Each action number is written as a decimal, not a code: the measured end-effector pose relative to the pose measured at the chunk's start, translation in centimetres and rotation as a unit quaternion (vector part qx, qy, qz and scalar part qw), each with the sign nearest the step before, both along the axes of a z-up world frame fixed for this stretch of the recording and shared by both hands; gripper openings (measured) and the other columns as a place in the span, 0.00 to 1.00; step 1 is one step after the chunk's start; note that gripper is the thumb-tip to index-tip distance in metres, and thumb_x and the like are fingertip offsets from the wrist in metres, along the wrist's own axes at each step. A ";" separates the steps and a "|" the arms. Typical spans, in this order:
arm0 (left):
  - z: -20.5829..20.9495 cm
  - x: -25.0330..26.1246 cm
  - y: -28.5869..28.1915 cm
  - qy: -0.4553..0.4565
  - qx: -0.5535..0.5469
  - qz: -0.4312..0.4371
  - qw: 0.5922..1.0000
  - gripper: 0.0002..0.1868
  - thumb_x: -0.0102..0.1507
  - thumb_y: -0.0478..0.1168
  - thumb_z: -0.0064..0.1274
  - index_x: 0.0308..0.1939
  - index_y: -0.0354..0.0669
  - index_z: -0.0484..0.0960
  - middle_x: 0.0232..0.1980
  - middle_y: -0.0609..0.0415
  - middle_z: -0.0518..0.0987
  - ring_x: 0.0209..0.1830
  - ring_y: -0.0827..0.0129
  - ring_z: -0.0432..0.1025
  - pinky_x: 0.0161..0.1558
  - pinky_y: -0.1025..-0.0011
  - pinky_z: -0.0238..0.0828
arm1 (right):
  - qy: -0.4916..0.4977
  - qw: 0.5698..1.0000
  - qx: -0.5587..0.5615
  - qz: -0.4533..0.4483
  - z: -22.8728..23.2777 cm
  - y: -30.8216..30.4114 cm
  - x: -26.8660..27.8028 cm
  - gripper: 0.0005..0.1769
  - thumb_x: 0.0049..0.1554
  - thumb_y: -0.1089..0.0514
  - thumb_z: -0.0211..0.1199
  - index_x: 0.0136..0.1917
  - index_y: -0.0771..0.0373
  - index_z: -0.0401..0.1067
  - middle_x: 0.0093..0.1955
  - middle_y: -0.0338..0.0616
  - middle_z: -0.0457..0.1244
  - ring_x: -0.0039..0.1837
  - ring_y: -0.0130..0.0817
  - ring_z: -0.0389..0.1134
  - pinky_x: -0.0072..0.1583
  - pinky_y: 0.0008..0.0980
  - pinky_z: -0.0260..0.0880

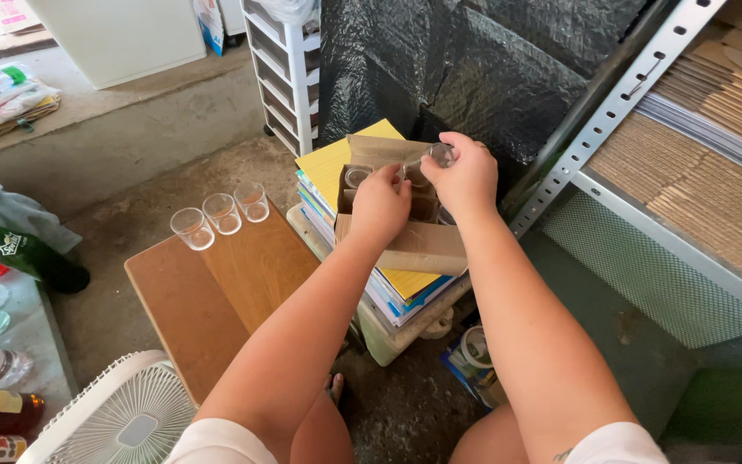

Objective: The person sits on the floor and opens a cardboard box containing small glass cups. They remove the cups one by one and place them on a small wooden stool next to them. After emptying the box, they close it and place it back on the floor.

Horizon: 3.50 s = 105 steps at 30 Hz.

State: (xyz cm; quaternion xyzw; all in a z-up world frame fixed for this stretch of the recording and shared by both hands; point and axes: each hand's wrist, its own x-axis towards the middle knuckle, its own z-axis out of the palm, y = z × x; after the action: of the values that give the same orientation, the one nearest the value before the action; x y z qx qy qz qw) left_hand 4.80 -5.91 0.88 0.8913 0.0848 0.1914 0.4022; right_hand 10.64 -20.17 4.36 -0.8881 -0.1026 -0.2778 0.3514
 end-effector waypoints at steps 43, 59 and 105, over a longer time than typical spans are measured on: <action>-11.6 -21.9 30.7 -0.155 -0.326 0.241 0.901 0.37 0.56 0.28 0.69 0.67 0.44 0.72 0.67 0.49 0.77 0.69 0.59 0.72 0.68 0.68 0.70 | 0.374 0.831 0.161 0.380 -11.9 34.4 -22.7 0.44 0.51 0.67 0.67 0.79 0.63 0.58 0.74 0.56 0.57 0.76 0.47 0.62 0.66 0.31 0.76; -12.3 -18.9 31.3 -0.131 -0.222 0.283 0.924 0.36 0.57 0.33 0.70 0.68 0.48 0.74 0.58 0.49 0.71 0.64 0.52 0.73 0.64 0.63 0.76 | 0.397 0.817 0.149 0.391 -10.6 34.3 -21.9 0.42 0.59 0.69 0.55 0.84 0.58 0.48 0.83 0.60 0.47 0.78 0.44 0.59 0.75 0.37 0.66; -13.3 -20.1 28.5 -0.363 -0.239 0.354 0.828 0.34 0.59 0.26 0.64 0.66 0.43 0.67 0.63 0.54 0.66 0.64 0.68 0.67 0.60 0.76 0.75 | 0.327 0.846 0.130 0.400 -12.3 29.5 -21.2 0.25 0.58 0.64 0.67 0.68 0.51 0.74 0.63 0.40 0.66 0.64 0.32 0.72 0.58 0.27 0.79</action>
State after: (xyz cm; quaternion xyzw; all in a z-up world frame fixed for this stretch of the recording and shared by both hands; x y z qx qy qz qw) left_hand -15.27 22.58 -12.40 0.5424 0.2853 0.6043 0.5091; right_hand -10.59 9.29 -7.90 -0.7556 -0.2912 0.1821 0.5578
